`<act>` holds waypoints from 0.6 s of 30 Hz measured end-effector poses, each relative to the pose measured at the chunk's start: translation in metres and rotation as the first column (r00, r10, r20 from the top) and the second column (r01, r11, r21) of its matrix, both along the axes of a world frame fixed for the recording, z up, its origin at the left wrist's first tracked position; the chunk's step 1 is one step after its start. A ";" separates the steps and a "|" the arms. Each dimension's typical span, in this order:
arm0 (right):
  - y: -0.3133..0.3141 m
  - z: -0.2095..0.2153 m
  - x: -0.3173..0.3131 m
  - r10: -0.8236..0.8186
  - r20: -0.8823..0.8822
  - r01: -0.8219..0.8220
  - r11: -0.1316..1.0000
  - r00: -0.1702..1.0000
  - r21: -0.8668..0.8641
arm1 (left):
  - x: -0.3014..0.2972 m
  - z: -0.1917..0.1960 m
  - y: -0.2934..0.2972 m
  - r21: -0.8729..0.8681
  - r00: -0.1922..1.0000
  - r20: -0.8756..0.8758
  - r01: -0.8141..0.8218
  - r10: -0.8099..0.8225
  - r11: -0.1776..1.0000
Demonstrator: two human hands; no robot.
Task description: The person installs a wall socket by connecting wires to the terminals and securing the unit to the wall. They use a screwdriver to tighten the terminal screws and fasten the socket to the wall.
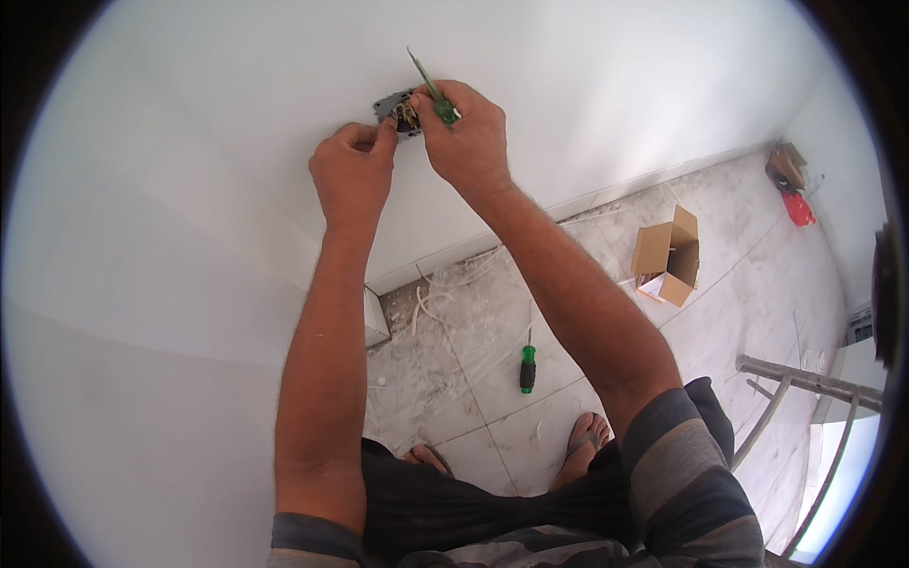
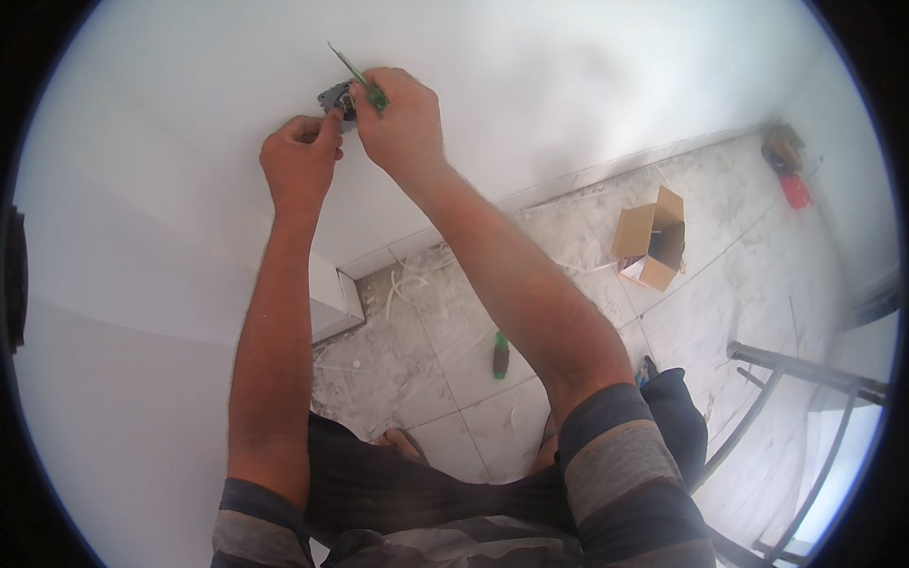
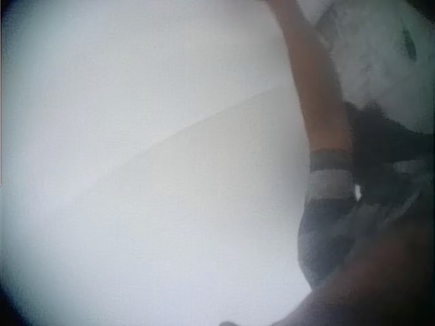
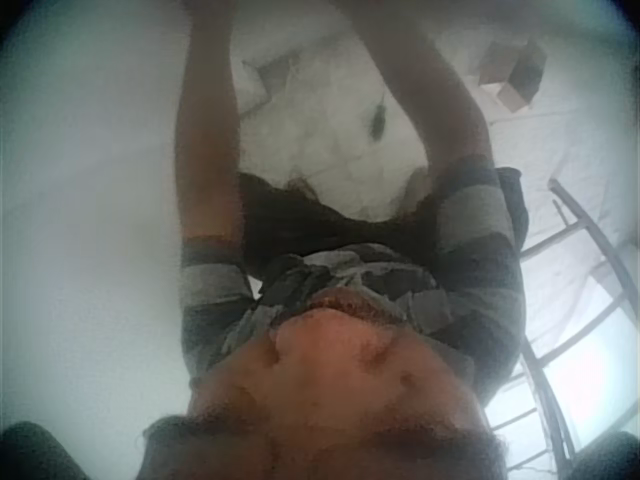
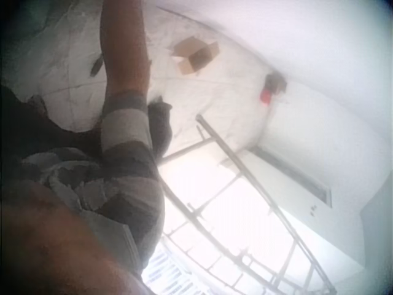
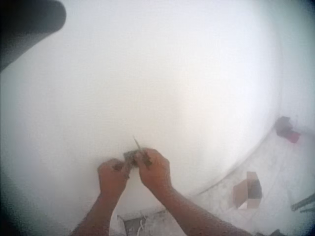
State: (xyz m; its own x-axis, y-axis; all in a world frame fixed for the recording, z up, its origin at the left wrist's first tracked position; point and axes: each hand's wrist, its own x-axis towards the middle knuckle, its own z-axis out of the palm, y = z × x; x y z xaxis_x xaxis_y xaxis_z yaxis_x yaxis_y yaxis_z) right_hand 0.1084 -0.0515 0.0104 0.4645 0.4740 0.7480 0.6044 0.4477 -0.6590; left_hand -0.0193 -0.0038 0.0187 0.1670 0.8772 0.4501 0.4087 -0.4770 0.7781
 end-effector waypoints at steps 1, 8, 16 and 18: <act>0.000 0.000 0.000 0.006 0.004 -0.006 1.000 1.000 0.008 | 0.000 0.000 0.000 0.003 1.000 0.001 0.001 -0.001 1.000; -0.001 0.006 -0.003 -0.014 0.032 0.015 0.999 0.999 -0.030 | -0.002 0.000 0.000 -0.050 0.998 0.053 0.035 -0.032 0.998; 0.001 0.005 -0.001 -0.054 0.169 0.064 0.997 0.984 -0.052 | 0.000 -0.004 0.002 0.014 0.995 0.097 0.027 -0.029 1.000; 0.000 0.006 0.000 -0.072 0.216 0.088 0.994 0.974 -0.062 | 0.000 -0.003 0.002 0.008 0.995 0.095 0.023 -0.023 1.000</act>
